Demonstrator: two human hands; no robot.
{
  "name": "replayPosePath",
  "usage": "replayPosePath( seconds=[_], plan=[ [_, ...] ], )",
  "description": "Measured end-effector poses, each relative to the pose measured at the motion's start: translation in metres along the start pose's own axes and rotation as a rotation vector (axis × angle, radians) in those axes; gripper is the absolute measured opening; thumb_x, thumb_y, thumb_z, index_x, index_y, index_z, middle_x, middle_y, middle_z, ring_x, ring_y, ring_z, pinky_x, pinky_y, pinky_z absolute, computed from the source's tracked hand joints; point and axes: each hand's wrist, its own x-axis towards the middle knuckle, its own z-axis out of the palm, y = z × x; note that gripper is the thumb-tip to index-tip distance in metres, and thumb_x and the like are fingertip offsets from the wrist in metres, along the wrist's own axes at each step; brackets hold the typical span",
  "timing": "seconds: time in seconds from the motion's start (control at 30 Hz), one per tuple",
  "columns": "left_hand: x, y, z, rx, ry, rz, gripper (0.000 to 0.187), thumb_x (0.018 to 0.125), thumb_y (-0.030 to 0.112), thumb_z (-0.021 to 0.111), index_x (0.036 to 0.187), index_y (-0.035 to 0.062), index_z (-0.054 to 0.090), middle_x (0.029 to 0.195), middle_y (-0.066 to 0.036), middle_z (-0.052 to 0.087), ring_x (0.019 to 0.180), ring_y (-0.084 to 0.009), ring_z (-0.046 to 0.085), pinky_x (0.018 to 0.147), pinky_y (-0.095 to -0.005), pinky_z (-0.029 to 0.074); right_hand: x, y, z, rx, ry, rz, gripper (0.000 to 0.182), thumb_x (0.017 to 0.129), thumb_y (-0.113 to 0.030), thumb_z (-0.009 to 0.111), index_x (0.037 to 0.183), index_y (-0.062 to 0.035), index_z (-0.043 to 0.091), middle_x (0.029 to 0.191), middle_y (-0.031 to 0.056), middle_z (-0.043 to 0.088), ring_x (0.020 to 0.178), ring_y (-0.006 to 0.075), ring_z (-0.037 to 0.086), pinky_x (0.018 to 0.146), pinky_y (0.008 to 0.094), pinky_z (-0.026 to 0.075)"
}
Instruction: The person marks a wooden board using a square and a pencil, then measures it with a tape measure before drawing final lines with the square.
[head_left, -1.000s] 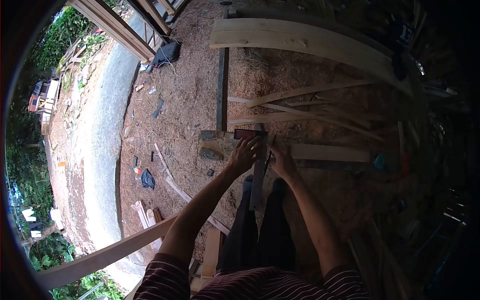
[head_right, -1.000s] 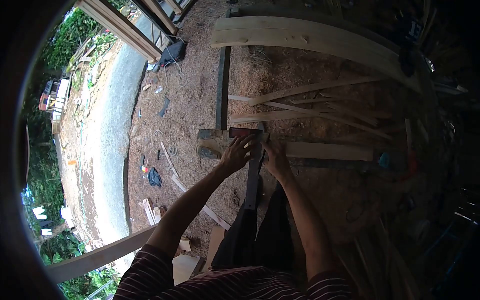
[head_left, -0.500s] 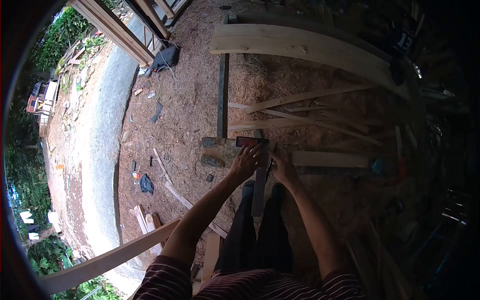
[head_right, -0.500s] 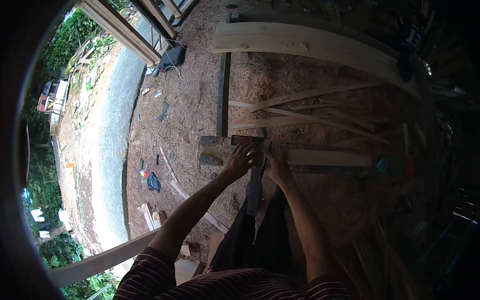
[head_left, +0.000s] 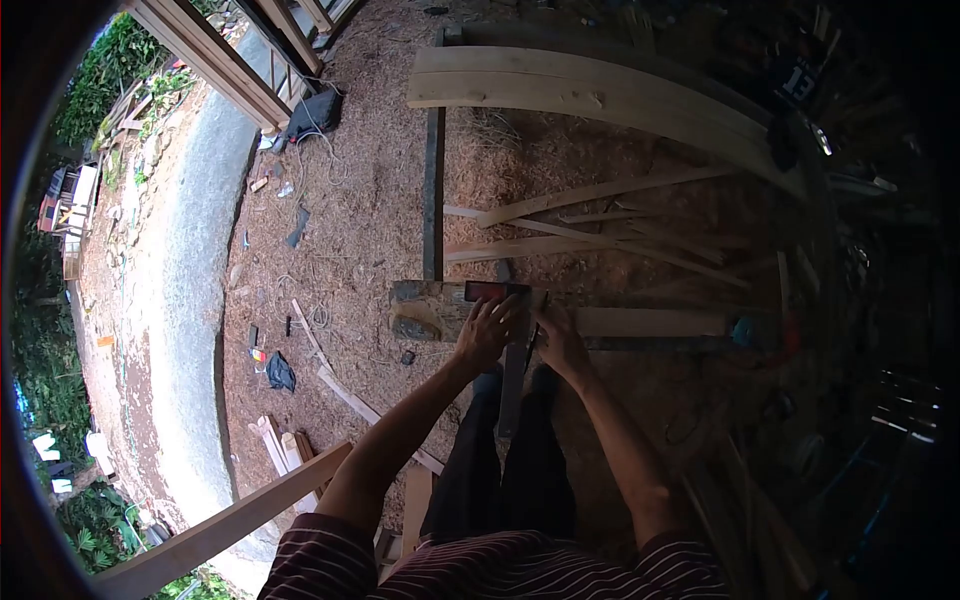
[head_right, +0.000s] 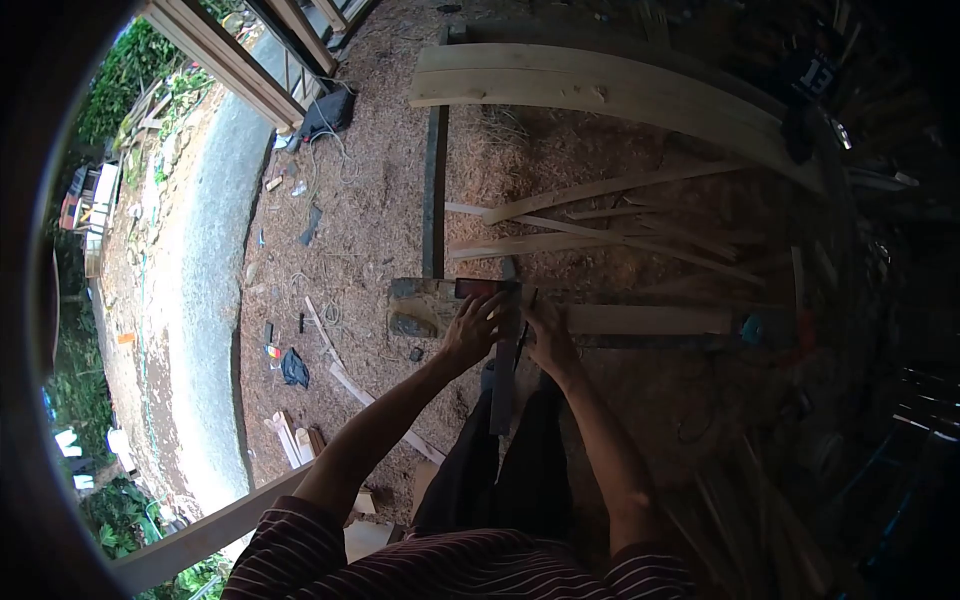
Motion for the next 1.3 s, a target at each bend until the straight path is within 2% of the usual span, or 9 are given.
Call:
replayPosePath(
  seconds=[0.23, 0.33, 0.4, 0.5, 0.67, 0.93, 1.0, 1.23, 1.3],
  plan=[
    [0.002, -0.003, 0.0, 0.018, -0.039, 0.008, 0.05, 0.082, 0.023, 0.065, 0.13, 0.0138, 0.054, 0.143, -0.007, 0.041, 0.13, -0.0287, 0.039, 0.109, -0.0484, 0.03, 0.002, 0.001, 0.001, -0.013, 0.067, -0.058, 0.061, 0.066, 0.004, 0.07, 0.125, -0.0052, 0.055, 0.11, 0.0174, 0.054, 0.115, 0.0372, 0.048, 0.096, 0.0456, 0.041],
    [0.001, -0.003, 0.001, 0.006, 0.024, 0.045, 0.049, 0.079, 0.025, 0.069, 0.125, 0.013, 0.056, 0.14, -0.01, 0.044, 0.126, -0.0318, 0.044, 0.106, -0.0497, 0.033, 0.001, -0.001, -0.002, 0.024, 0.031, -0.017, 0.062, 0.065, 0.005, 0.07, 0.125, -0.0056, 0.055, 0.11, 0.017, 0.055, 0.114, 0.037, 0.048, 0.096, 0.0456, 0.041],
    [0.002, -0.002, 0.0, 0.051, -0.034, 0.024, 0.05, 0.083, 0.028, 0.064, 0.129, 0.0134, 0.054, 0.142, -0.008, 0.042, 0.129, -0.0284, 0.039, 0.108, -0.0472, 0.03, 0.002, -0.002, -0.004, 0.049, 0.002, 0.01, 0.063, 0.065, 0.005, 0.07, 0.125, -0.0057, 0.055, 0.109, 0.0169, 0.055, 0.115, 0.037, 0.048, 0.097, 0.0459, 0.04],
    [0.003, -0.001, 0.001, 0.043, -0.068, -0.014, 0.052, 0.082, 0.029, 0.065, 0.13, 0.0133, 0.054, 0.143, -0.008, 0.041, 0.129, -0.0286, 0.039, 0.108, -0.047, 0.03, 0.002, 0.002, -0.003, 0.018, -0.042, -0.015, 0.067, 0.065, 0.004, 0.071, 0.128, -0.0077, 0.054, 0.118, 0.0177, 0.055, 0.121, 0.0371, 0.045, 0.102, 0.0459, 0.038],
    [0.003, 0.001, 0.001, 0.012, -0.048, -0.031, 0.052, 0.081, 0.027, 0.066, 0.13, 0.0131, 0.053, 0.143, -0.008, 0.041, 0.129, -0.0284, 0.039, 0.108, -0.0467, 0.03, -0.003, 0.006, -0.002, 0.025, -0.098, 0.068, 0.075, 0.066, 0.003, 0.073, 0.136, -0.0125, 0.049, 0.134, 0.0176, 0.049, 0.131, 0.0369, 0.038, 0.11, 0.0445, 0.034],
    [0.003, 0.003, -0.001, -0.016, -0.028, -0.046, 0.051, 0.081, 0.024, 0.066, 0.129, 0.0123, 0.054, 0.142, -0.007, 0.042, 0.129, -0.0289, 0.04, 0.108, -0.0471, 0.03, 0.0, 0.004, -0.001, 0.003, -0.071, 0.026, 0.068, 0.068, 0.003, 0.07, 0.133, -0.0093, 0.051, 0.13, 0.0185, 0.051, 0.129, 0.0375, 0.038, 0.106, 0.0449, 0.037],
    [0.001, 0.004, 0.002, 0.015, 0.083, -0.004, 0.045, 0.077, 0.023, 0.072, 0.119, 0.0139, 0.06, 0.139, -0.007, 0.044, 0.124, -0.0311, 0.045, 0.104, -0.0485, 0.036, -0.001, 0.005, 0.0, 0.013, -0.073, 0.02, 0.067, 0.069, 0.003, 0.07, 0.132, -0.0087, 0.051, 0.129, 0.019, 0.051, 0.128, 0.0377, 0.039, 0.106, 0.0451, 0.037],
    [0.002, 0.005, 0.003, 0.003, 0.075, -0.032, 0.046, 0.076, 0.021, 0.072, 0.119, 0.0139, 0.06, 0.14, -0.007, 0.043, 0.125, -0.0315, 0.044, 0.105, -0.0489, 0.035, -0.002, 0.004, 0.0, -0.004, -0.017, -0.03, 0.064, 0.069, 0.002, 0.07, 0.13, -0.0079, 0.053, 0.124, 0.0204, 0.053, 0.125, 0.0398, 0.041, 0.106, 0.0469, 0.034],
    [0.002, 0.005, 0.001, -0.035, 0.003, -0.046, 0.053, 0.077, 0.02, 0.07, 0.127, 0.0122, 0.055, 0.141, -0.008, 0.043, 0.128, -0.0304, 0.041, 0.108, -0.0486, 0.031, -0.001, 0.005, 0.001, -0.024, -0.009, -0.042, 0.065, 0.068, 0.002, 0.07, 0.13, -0.0078, 0.053, 0.123, 0.0203, 0.053, 0.123, 0.0398, 0.042, 0.106, 0.0473, 0.033]
  ],
)
